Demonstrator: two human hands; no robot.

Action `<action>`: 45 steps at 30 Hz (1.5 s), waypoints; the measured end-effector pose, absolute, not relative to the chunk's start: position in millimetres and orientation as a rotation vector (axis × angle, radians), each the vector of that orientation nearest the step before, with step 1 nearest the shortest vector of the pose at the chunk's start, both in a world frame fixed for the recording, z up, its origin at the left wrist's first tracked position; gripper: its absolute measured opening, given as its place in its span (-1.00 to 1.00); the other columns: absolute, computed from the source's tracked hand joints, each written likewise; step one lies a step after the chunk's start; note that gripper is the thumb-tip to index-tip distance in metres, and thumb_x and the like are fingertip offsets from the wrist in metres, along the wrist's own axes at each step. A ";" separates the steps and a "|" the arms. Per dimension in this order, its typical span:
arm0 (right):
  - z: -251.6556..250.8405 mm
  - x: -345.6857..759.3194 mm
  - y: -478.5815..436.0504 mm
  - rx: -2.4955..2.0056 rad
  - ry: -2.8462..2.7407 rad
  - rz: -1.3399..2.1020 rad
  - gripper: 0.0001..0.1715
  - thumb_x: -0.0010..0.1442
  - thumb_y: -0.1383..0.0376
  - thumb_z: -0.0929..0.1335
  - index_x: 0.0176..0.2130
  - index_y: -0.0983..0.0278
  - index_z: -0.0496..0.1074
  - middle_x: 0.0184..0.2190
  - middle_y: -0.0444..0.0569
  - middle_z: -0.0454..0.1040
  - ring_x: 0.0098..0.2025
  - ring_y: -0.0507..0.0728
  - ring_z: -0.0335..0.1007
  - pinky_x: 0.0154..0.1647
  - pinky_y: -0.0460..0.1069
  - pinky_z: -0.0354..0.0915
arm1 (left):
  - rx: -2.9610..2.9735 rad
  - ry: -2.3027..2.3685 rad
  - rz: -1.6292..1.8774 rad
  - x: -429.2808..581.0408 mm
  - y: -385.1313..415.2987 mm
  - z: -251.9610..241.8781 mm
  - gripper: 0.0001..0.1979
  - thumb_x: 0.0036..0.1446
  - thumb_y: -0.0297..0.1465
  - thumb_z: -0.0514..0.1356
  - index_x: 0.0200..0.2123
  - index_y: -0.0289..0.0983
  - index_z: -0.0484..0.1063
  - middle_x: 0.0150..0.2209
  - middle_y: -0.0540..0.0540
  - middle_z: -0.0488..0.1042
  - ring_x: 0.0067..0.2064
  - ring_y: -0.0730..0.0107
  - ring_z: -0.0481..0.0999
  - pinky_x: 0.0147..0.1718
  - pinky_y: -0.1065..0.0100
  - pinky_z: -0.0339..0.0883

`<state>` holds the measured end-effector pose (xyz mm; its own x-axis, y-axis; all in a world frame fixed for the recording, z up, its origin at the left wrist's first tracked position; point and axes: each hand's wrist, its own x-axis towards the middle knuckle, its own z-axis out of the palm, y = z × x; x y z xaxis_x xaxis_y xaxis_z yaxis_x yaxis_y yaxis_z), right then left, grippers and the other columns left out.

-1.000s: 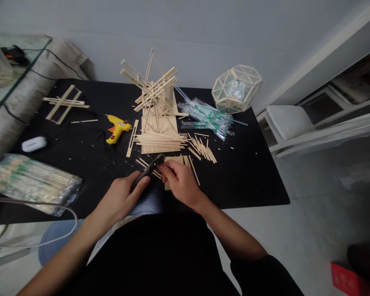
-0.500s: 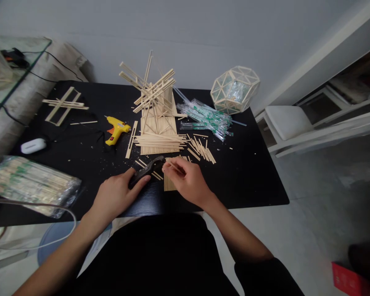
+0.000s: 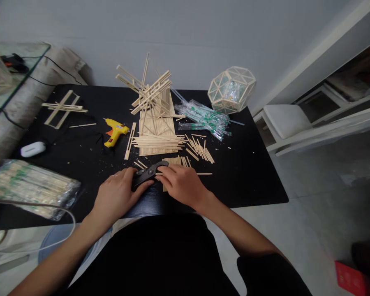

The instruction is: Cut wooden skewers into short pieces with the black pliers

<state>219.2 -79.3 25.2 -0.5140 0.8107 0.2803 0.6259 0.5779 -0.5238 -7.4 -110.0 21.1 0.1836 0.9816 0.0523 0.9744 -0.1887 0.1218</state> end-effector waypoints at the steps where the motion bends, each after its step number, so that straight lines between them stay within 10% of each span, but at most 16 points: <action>1: 26.0 218.7 -78.1 -1.143 -2.297 0.546 -0.73 0.44 0.23 0.34 -0.02 0.27 0.59 -0.21 0.06 0.65 -0.25 0.15 0.55 -0.21 0.02 0.38 | 2.390 1.965 0.192 -7.2 -109.8 20.4 -0.44 0.32 0.16 0.02 -0.21 -0.24 0.38 -0.36 -0.21 0.53 -0.34 0.06 0.56 -0.35 0.20 0.29; 11: 32.4 216.1 -57.6 -1.172 -2.290 0.792 -0.79 0.36 0.33 0.41 -0.37 0.26 0.51 -0.45 -0.12 0.50 -0.41 0.05 0.38 -0.33 -0.01 0.21 | 2.489 1.868 0.256 -10.2 -109.2 21.0 -0.43 0.34 0.12 0.02 -0.13 -0.29 0.43 -0.30 -0.24 0.53 -0.19 -0.04 0.52 -0.20 0.09 0.27; 29: 0.4 193.0 -57.2 -1.342 -2.415 0.269 -0.82 0.37 0.40 0.33 -0.28 0.29 0.52 -0.36 -0.03 0.59 -0.35 0.09 0.48 -0.36 -0.02 0.17 | 2.575 1.964 0.223 -13.3 -103.4 11.8 -0.46 0.38 -0.01 0.06 0.03 -0.40 0.47 -0.17 -0.30 0.55 -0.12 -0.08 0.48 -0.13 0.07 0.23; 40: 3.5 185.7 -40.8 -1.385 -2.170 0.450 -0.73 0.44 0.35 0.29 -0.28 0.28 0.54 -0.28 0.02 0.63 -0.28 0.12 0.50 -0.25 -0.02 0.23 | 2.108 2.292 0.146 -37.8 -96.5 18.6 -0.42 0.33 0.04 0.09 0.01 -0.39 0.44 -0.13 -0.35 0.57 -0.09 -0.19 0.56 -0.14 0.05 0.34; 45: 29.3 183.1 -47.6 -1.327 -1.867 0.943 -0.68 0.30 0.09 0.45 -0.12 0.30 0.58 -0.47 -0.11 0.51 -0.45 0.07 0.37 -0.35 -0.03 0.25 | 1.649 1.840 0.608 -38.5 -103.6 28.2 -0.51 0.40 0.04 -0.03 -0.09 -0.24 0.44 -0.23 -0.14 0.59 -0.19 0.09 0.59 -0.17 0.20 0.37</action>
